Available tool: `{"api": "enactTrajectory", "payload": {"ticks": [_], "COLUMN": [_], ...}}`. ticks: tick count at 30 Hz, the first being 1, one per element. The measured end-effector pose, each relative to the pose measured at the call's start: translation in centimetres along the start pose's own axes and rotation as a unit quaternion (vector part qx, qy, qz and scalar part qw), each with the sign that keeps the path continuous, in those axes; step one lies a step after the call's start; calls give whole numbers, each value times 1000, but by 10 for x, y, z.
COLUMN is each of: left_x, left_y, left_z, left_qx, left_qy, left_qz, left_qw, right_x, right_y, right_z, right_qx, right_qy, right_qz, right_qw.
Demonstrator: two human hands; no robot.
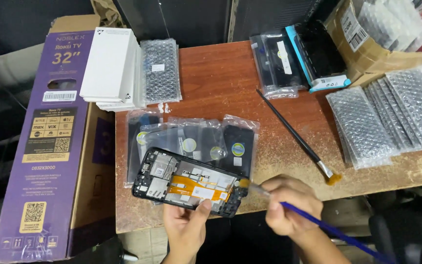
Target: Cleaning and inspecting a mobile phone chassis using a brush at a repair bench.
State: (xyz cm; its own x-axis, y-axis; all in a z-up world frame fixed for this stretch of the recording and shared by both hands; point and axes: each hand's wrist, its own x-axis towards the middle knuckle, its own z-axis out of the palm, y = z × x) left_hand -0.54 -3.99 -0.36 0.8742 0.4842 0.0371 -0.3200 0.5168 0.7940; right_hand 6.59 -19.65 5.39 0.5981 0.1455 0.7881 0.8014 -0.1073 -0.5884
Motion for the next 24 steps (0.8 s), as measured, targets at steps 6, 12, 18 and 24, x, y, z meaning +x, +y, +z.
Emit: {"api": "enactTrajectory", "payload": {"ticks": [6, 12, 18, 24], "left_x": [0, -6, -4, -3], "left_y": [8, -14, -6, -8], "left_z": [0, -18, -8, -12], "left_qx": [4, 31, 70, 98], "left_qy": [36, 105, 97, 119], "left_qz": [-8, -2, 1, 16], "left_qw": [999, 994, 993, 988], "right_x": [-20, -21, -3, -1], "right_y": [-6, -7, -11, -12], "right_z": [14, 15, 13, 12], "right_qx": [-90, -65, -33, -9], "right_qy": [-17, -65, -107, -147], "right_qz": [-54, -36, -39, -19], "right_qw": [994, 995, 993, 989]}}
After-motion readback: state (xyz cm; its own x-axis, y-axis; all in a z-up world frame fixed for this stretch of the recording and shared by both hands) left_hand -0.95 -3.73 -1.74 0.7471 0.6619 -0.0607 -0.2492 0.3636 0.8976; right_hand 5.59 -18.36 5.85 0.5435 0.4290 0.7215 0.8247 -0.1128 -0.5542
